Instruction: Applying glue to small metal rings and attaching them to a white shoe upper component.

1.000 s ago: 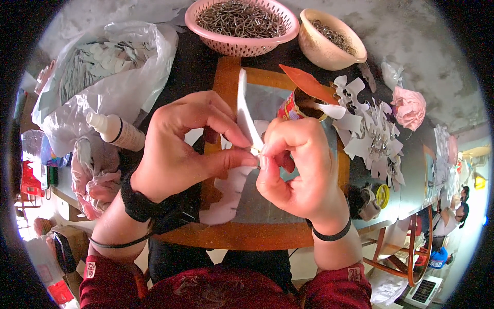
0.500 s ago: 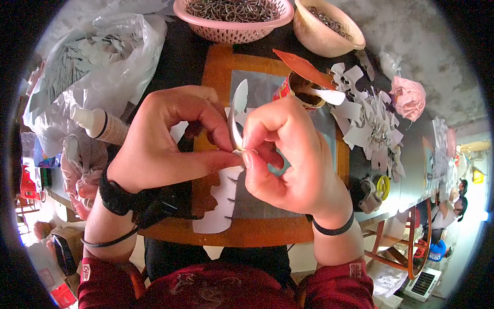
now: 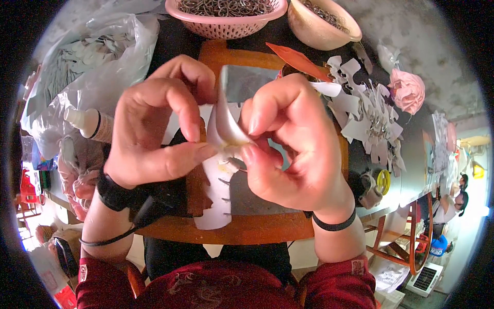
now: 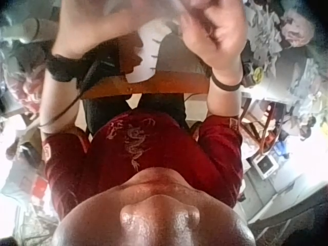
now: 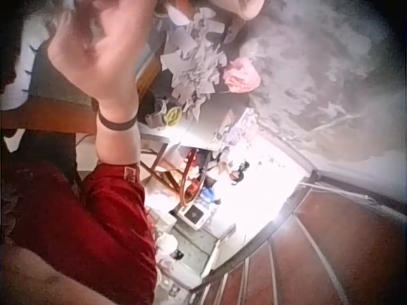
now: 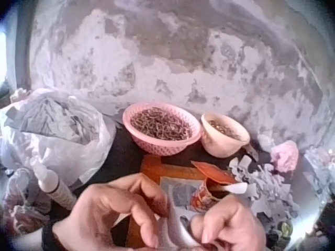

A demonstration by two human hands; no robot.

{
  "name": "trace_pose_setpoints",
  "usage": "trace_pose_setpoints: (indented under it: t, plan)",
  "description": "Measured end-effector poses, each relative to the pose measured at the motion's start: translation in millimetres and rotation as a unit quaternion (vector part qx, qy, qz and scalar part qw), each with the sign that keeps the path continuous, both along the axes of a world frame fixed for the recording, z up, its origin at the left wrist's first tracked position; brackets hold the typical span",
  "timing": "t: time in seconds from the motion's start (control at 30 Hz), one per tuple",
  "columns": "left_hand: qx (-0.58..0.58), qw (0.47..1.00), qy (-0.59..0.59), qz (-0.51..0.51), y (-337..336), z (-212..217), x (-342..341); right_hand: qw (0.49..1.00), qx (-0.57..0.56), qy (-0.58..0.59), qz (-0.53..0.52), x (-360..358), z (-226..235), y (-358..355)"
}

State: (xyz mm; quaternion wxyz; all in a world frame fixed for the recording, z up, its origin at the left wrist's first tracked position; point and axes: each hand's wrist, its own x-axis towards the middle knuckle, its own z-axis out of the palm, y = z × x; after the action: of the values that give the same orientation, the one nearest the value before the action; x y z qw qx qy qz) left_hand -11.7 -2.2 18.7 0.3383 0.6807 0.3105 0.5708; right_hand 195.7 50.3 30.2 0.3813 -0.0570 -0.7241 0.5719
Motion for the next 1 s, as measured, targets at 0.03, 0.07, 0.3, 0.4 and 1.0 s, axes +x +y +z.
trace_pose_setpoints:
  t: [0.03,0.07,0.3,0.4,1.0]
  plan:
    - [0.001,1.000,0.000,-0.001,1,2,0,1.000,0.001,0.000,-0.001,0,2,0]
    - [0.020,1.000,0.004,0.010,1,5,0,1.000,0.022,-0.011,-0.017,1,4,0]
    - [0.059,0.992,0.089,0.071,-2,10,4,0.998,0.054,-0.008,-0.031,-1,5,1]
    - [0.068,0.988,0.113,0.079,-2,11,3,0.998,0.046,-0.012,-0.037,-1,5,1]
    - [0.029,0.996,0.081,-0.021,-2,11,4,0.995,0.005,-0.100,0.011,1,12,-7]
